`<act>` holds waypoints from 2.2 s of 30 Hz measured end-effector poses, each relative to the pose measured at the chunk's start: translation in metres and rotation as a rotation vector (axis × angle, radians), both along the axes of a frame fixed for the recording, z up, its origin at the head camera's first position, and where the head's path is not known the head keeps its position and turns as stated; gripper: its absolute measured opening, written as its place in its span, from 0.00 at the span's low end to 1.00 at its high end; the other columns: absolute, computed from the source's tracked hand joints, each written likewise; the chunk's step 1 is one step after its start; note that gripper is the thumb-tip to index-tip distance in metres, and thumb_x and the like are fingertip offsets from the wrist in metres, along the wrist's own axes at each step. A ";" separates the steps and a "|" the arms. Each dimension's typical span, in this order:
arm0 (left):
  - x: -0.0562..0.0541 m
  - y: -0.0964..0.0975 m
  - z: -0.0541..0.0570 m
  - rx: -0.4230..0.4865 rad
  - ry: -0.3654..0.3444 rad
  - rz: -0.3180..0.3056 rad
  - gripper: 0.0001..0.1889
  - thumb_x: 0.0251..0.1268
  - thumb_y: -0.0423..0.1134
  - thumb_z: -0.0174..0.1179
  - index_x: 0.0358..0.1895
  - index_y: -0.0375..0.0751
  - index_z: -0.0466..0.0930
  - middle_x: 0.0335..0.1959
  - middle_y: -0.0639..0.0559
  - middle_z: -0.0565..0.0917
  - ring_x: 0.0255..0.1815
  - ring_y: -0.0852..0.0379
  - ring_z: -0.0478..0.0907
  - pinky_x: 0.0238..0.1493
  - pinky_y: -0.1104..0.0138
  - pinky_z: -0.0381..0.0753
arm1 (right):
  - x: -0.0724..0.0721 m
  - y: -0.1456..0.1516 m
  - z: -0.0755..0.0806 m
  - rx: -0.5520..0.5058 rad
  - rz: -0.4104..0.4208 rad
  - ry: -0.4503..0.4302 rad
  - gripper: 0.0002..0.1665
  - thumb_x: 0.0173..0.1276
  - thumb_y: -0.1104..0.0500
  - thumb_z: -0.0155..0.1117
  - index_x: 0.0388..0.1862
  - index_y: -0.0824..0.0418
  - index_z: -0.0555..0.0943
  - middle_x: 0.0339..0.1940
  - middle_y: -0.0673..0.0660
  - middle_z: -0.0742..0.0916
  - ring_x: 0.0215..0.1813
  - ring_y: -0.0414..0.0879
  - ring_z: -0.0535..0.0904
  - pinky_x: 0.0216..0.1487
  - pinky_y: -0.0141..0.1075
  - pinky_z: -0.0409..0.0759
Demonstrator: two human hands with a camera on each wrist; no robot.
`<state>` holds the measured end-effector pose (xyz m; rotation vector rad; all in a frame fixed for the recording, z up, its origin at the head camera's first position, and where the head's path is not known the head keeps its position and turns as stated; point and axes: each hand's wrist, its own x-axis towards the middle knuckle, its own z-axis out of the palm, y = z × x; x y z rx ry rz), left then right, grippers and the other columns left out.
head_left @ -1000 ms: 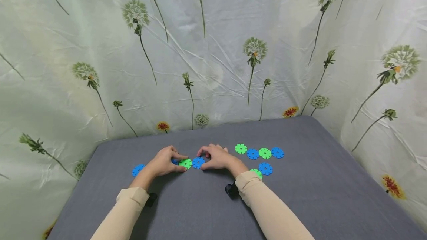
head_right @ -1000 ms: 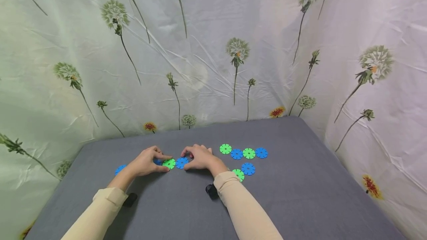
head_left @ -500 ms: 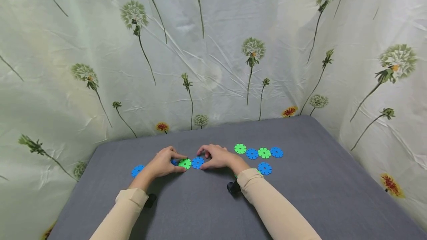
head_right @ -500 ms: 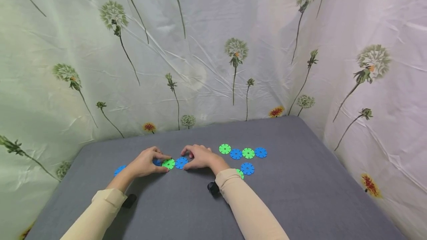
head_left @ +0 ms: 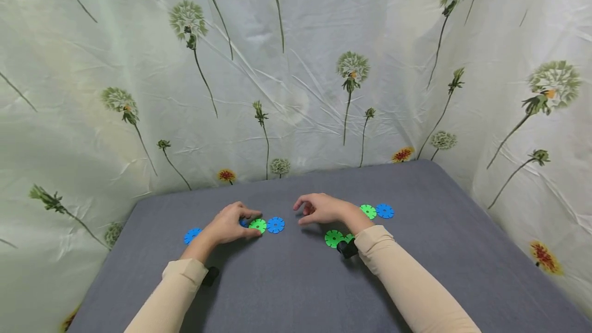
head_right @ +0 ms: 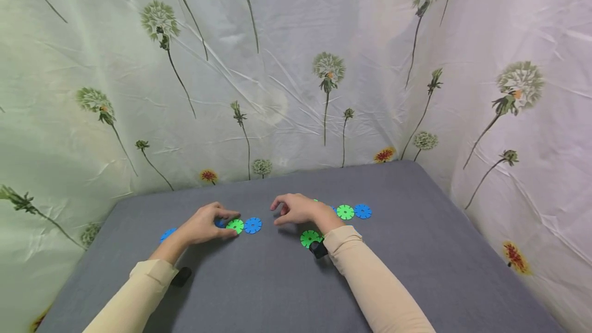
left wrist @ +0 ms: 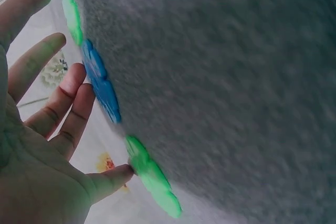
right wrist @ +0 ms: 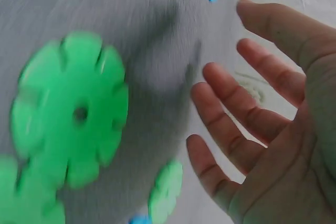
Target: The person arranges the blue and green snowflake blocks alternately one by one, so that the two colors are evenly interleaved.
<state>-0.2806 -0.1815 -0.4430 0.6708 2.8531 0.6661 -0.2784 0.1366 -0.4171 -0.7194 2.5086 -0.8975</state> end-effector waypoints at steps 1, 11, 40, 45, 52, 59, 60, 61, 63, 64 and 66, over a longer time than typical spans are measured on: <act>0.000 0.001 0.001 -0.002 -0.003 -0.002 0.30 0.58 0.53 0.81 0.65 0.51 0.89 0.47 0.51 0.82 0.43 0.56 0.74 0.43 0.59 0.74 | 0.001 0.004 0.002 0.015 0.003 -0.001 0.23 0.75 0.54 0.74 0.65 0.57 0.84 0.49 0.53 0.87 0.52 0.43 0.84 0.59 0.41 0.82; 0.000 0.020 0.001 -0.014 -0.003 -0.015 0.27 0.58 0.54 0.81 0.62 0.55 0.91 0.50 0.52 0.82 0.47 0.55 0.77 0.45 0.58 0.73 | 0.026 0.037 0.006 0.168 0.005 -0.007 0.24 0.70 0.54 0.80 0.63 0.55 0.86 0.59 0.57 0.88 0.64 0.53 0.84 0.65 0.48 0.83; -0.001 0.038 -0.007 -0.012 0.011 0.039 0.24 0.55 0.56 0.83 0.57 0.61 0.93 0.50 0.54 0.82 0.55 0.51 0.78 0.71 0.26 0.63 | 0.064 0.061 -0.015 0.179 0.021 0.274 0.26 0.60 0.53 0.87 0.56 0.57 0.90 0.52 0.51 0.85 0.51 0.45 0.83 0.54 0.40 0.84; -0.001 0.038 -0.007 -0.015 0.012 0.049 0.24 0.55 0.55 0.83 0.57 0.61 0.93 0.51 0.53 0.82 0.55 0.51 0.78 0.73 0.24 0.60 | 0.062 0.060 -0.017 0.162 -0.001 0.247 0.23 0.60 0.53 0.87 0.53 0.55 0.90 0.51 0.50 0.85 0.50 0.44 0.82 0.54 0.40 0.84; -0.001 0.039 -0.006 -0.022 0.009 0.055 0.24 0.55 0.55 0.83 0.57 0.62 0.93 0.53 0.52 0.83 0.57 0.49 0.79 0.73 0.24 0.60 | 0.062 0.060 -0.016 0.147 -0.001 0.221 0.22 0.59 0.54 0.87 0.52 0.54 0.89 0.49 0.50 0.84 0.49 0.43 0.80 0.53 0.39 0.83; -0.001 0.039 -0.006 -0.017 0.008 0.058 0.24 0.55 0.55 0.83 0.57 0.62 0.93 0.51 0.52 0.82 0.56 0.49 0.79 0.74 0.23 0.58 | 0.063 0.059 -0.015 0.125 0.039 0.257 0.22 0.59 0.56 0.87 0.50 0.52 0.86 0.47 0.49 0.85 0.49 0.43 0.82 0.52 0.39 0.83; -0.001 0.039 -0.007 -0.017 0.009 0.058 0.24 0.55 0.55 0.83 0.57 0.62 0.93 0.51 0.53 0.82 0.56 0.50 0.78 0.74 0.23 0.58 | 0.062 0.060 -0.016 0.124 0.043 0.267 0.23 0.59 0.56 0.87 0.50 0.51 0.86 0.47 0.49 0.86 0.49 0.44 0.82 0.52 0.39 0.84; -0.001 0.039 -0.007 -0.016 0.009 0.060 0.24 0.55 0.55 0.83 0.57 0.62 0.93 0.50 0.53 0.82 0.55 0.50 0.78 0.75 0.23 0.58 | 0.062 0.060 -0.016 0.122 0.046 0.272 0.23 0.59 0.56 0.87 0.50 0.50 0.85 0.46 0.49 0.86 0.50 0.43 0.83 0.52 0.39 0.84; -0.001 0.039 -0.007 -0.016 0.009 0.063 0.24 0.55 0.55 0.83 0.57 0.62 0.93 0.50 0.53 0.82 0.55 0.50 0.78 0.75 0.23 0.57 | 0.062 0.059 -0.017 0.118 0.050 0.282 0.24 0.58 0.57 0.87 0.50 0.49 0.85 0.45 0.48 0.87 0.50 0.43 0.83 0.52 0.40 0.83; -0.001 0.039 -0.008 -0.018 0.011 0.065 0.24 0.55 0.56 0.83 0.57 0.62 0.93 0.50 0.53 0.82 0.55 0.50 0.78 0.75 0.23 0.57 | 0.061 0.059 -0.017 0.117 0.052 0.290 0.24 0.58 0.57 0.87 0.50 0.48 0.84 0.45 0.47 0.87 0.49 0.42 0.83 0.51 0.40 0.83; -0.001 0.039 -0.008 -0.021 0.011 0.068 0.24 0.55 0.56 0.83 0.57 0.62 0.93 0.50 0.53 0.82 0.56 0.50 0.78 0.75 0.23 0.57 | 0.061 0.059 -0.018 0.116 0.050 0.297 0.24 0.58 0.56 0.87 0.50 0.47 0.84 0.44 0.45 0.87 0.48 0.40 0.83 0.50 0.40 0.81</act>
